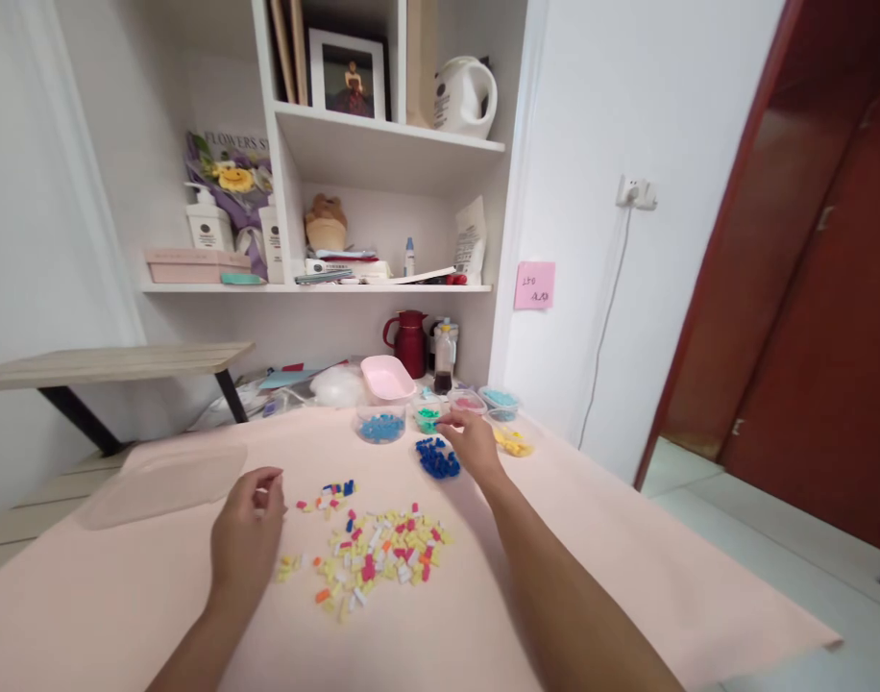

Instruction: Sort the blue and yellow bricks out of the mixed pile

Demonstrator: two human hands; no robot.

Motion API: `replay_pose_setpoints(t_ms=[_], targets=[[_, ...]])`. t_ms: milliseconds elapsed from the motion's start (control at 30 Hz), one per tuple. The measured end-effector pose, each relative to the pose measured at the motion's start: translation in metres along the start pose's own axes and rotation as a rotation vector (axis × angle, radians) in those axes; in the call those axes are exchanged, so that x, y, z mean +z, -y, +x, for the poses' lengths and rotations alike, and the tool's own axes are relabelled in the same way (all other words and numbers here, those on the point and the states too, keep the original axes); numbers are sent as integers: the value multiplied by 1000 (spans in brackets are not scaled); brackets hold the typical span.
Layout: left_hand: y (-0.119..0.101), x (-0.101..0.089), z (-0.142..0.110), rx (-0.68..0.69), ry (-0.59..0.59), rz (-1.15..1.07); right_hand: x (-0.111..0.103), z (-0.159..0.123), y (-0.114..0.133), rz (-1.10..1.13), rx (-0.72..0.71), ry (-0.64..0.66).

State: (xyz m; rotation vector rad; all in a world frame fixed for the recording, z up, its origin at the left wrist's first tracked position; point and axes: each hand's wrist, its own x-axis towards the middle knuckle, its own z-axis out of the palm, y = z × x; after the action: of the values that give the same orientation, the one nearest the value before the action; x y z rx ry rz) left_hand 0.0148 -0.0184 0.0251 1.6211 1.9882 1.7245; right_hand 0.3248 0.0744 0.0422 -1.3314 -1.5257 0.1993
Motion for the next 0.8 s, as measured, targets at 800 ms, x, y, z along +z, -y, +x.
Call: replay_pose_setpoints(t_ms=[800], targets=[[6,-1,4,-155,54,-26,6,-2,-42,-247,144,50]])
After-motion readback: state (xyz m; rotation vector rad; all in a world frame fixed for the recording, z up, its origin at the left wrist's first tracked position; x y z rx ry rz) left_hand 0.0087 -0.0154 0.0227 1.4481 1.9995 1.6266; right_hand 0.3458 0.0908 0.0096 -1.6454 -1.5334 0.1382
